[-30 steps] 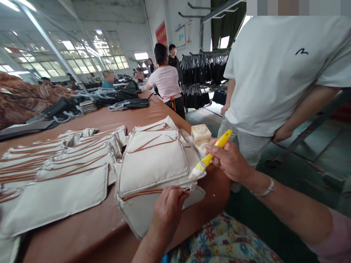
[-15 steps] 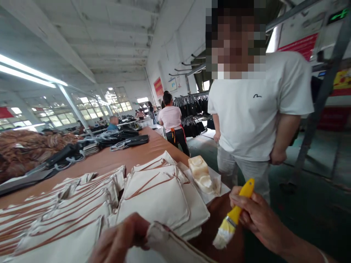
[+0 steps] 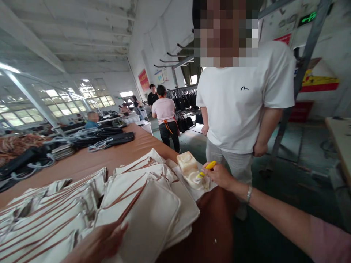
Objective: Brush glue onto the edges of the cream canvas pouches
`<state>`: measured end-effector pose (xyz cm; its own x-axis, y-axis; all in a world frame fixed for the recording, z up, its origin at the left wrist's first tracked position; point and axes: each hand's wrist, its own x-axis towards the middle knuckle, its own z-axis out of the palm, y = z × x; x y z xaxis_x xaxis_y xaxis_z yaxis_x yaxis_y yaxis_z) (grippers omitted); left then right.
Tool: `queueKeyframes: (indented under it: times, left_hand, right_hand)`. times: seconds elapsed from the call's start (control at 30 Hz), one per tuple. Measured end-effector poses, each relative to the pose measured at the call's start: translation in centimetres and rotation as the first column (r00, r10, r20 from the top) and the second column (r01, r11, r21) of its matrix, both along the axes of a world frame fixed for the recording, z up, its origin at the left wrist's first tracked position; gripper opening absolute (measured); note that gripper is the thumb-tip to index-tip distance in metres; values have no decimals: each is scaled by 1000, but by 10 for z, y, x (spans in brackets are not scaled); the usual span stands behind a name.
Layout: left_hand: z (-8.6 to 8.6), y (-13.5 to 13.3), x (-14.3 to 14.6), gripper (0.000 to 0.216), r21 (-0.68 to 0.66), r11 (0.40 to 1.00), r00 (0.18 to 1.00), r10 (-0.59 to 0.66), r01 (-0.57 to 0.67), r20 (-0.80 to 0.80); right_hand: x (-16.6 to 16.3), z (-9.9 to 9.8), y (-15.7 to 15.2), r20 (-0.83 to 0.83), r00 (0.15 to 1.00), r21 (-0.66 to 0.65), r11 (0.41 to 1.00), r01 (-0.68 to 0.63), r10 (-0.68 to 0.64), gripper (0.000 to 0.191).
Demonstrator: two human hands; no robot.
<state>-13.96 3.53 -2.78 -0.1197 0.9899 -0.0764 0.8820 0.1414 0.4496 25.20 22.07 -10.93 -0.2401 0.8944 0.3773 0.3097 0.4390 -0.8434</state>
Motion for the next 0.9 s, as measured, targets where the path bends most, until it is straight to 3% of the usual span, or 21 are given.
queueKeyframes:
  times: [0.1,0.23,0.5,0.67,0.9]
  left_hand:
    - [-29,17,-7,32,-99,994,979,-70,52,-190]
    - [-51,38,0,27,118,993,928,51,-8,-370]
    - [-50,79,28,40,76,983,940,182,-167,-290]
    - [-51,80,37,32,103,978,964,200,-184,-178]
    - [-54,80,50,21,115,961,956,265,-250,-130]
  right_hand:
    - [-18,-17,22,60,998,28,1000,-8,6,23]
    - [-24,-31,40,115,993,30,1000,6,-9,20]
    - [-14,-30,31,153,987,70,996,-53,42,18]
    - [-1,-31,4,246,952,158,962,-223,180,18]
    - [5,-52,-14,161,971,217,954,-209,177,18]
